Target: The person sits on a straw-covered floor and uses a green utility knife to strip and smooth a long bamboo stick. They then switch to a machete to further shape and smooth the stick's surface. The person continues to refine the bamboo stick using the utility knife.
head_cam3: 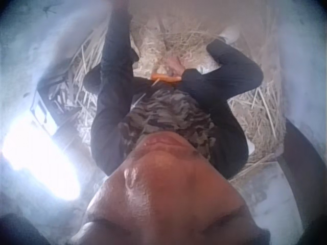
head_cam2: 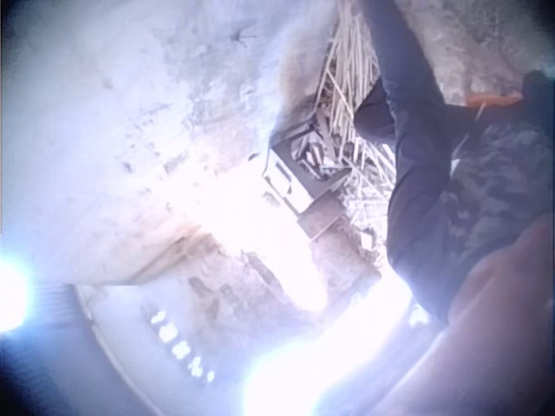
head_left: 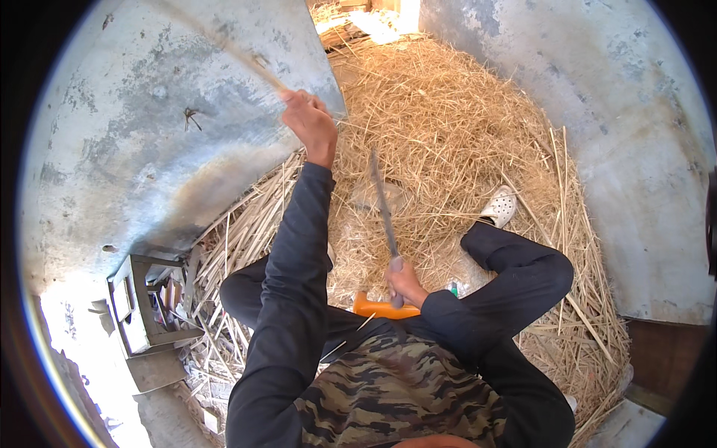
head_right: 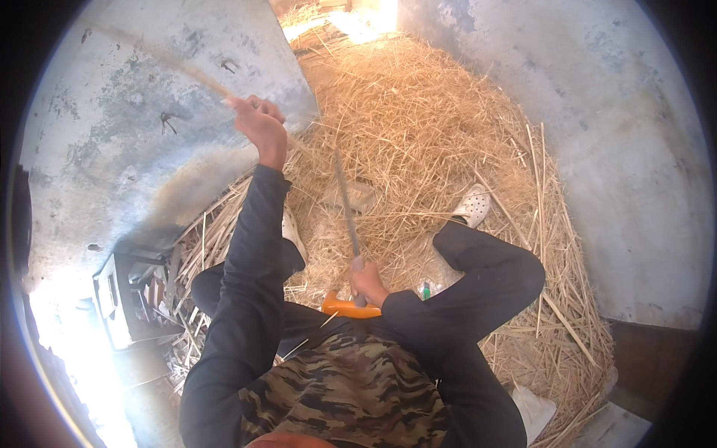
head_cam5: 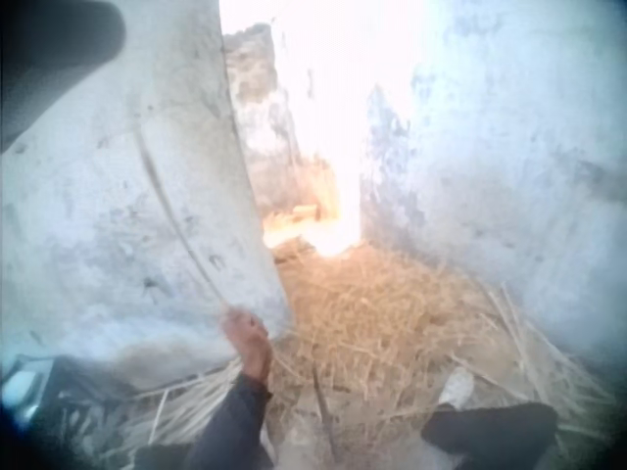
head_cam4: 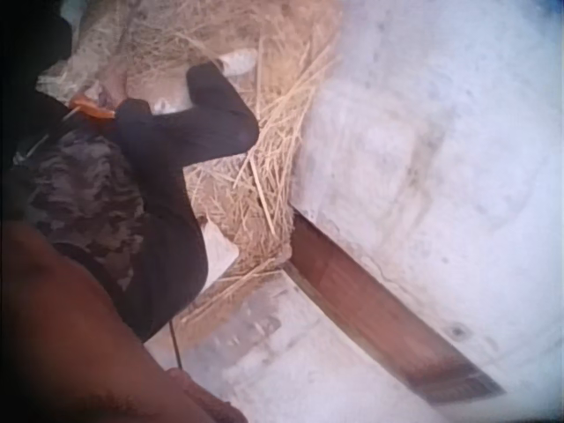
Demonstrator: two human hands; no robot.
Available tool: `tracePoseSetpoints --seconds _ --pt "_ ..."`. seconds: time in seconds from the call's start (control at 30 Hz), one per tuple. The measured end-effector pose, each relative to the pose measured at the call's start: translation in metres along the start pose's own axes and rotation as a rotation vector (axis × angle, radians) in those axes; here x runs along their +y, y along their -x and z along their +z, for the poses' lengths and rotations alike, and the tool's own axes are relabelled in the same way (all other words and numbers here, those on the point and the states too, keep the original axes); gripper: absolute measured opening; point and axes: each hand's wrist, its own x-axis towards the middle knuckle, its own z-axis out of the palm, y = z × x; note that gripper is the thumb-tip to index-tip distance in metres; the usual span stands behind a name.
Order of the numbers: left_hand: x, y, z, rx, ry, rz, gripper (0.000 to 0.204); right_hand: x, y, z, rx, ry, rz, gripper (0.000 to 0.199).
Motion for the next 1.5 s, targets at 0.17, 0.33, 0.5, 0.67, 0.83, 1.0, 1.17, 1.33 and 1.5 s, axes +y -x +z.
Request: tracePoseSetpoints --seconds 0.17,0.33,0.5,0.67,0.83,1.0,1.17,1.33,1.5 --pt "0.000 -0.010 -0.018 -0.052 0.048 -0.034 0.062 -0.040 -0.007 0.004 0.100 0.062 -0.115 0.014" --pt "0.002 -0.005 -0.004 -0.045 0.051 -0.017 0.061 -0.041 -0.018 0.004 0.124 0.016 -0.341 0.010" --pt "0.000 -0.008 -0.004 -0.068 0.042 -0.020 0.060 0.010 -0.011 0.003 0.090 0.269 0.093 0.010" --pt "-0.002 -0.016 -0.013 -0.054 0.010 0.003 0.061 -0.051 -0.022 -0.002 0.084 0.100 -0.176 0.014" --pt "-0.004 -0.010 0.004 -0.095 0.038 -0.012 0.062 -0.002 -0.026 -0.009 -0.001 0.210 -0.038 0.011" --pt "-0.005 -0.023 -0.024 -0.046 0.077 -0.130 0.062 -0.019 -0.019 -0.021 0.072 -0.043 0.201 0.010" --pt "-0.016 -0.029 -0.037 -0.253 0.211 -0.181 0.066 -0.060 -0.017 -0.013 -0.086 -0.096 -0.133 0.013" --pt "-0.013 -0.025 -0.034 -0.411 0.185 -0.186 0.069 -0.014 -0.012 0.009 0.012 0.013 0.091 0.014" --pt "-0.019 -0.021 -0.050 -0.425 0.285 -0.324 0.068 -0.044 -0.014 0.003 -0.030 -0.044 0.092 0.012"
